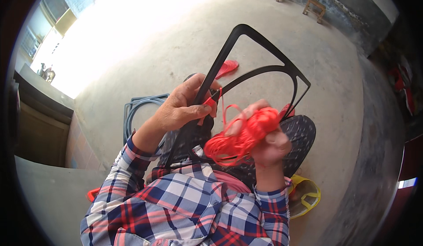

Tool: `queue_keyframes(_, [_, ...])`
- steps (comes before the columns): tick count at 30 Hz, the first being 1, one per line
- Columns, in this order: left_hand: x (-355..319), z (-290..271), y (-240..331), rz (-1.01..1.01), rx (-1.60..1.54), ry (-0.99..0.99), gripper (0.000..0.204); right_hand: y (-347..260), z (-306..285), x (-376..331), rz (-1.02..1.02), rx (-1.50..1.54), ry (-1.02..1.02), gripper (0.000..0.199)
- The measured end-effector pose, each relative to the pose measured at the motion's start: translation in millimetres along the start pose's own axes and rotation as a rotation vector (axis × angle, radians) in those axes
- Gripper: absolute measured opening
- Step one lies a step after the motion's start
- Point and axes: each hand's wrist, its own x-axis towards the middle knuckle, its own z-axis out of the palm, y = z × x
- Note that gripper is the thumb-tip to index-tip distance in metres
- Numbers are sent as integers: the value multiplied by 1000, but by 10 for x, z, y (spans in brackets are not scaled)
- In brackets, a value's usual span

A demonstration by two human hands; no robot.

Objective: The recorder is wrapping a bright red rope around a square black plastic frame, creating a woven or reinforced structure.

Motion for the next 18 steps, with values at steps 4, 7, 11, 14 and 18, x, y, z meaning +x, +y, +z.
queue_keyframes(4, [32, -16, -14, 13, -41, 41, 31, 107, 81, -82, -39, 155, 95, 56])
queue_keyframes(7, [4, -87, -34, 12, -76, 118, 27, -105, -205, -128, -146, 146, 287, 42])
queue_keyframes(11, [-117, -334, -91, 62, -166, 255, 21, -1015, -1593, -776, -453, 23, 296, 34])
queue_keyframes(14, [-223, -307, -107, 85, -111, 278, 19, -893, -1023, -398, -362, 1, 544, 43])
queue_keyframes(18, [-136, -144, 53, -31, -22, 230, 18, -422, -409, -70, -157, -255, 442, 78])
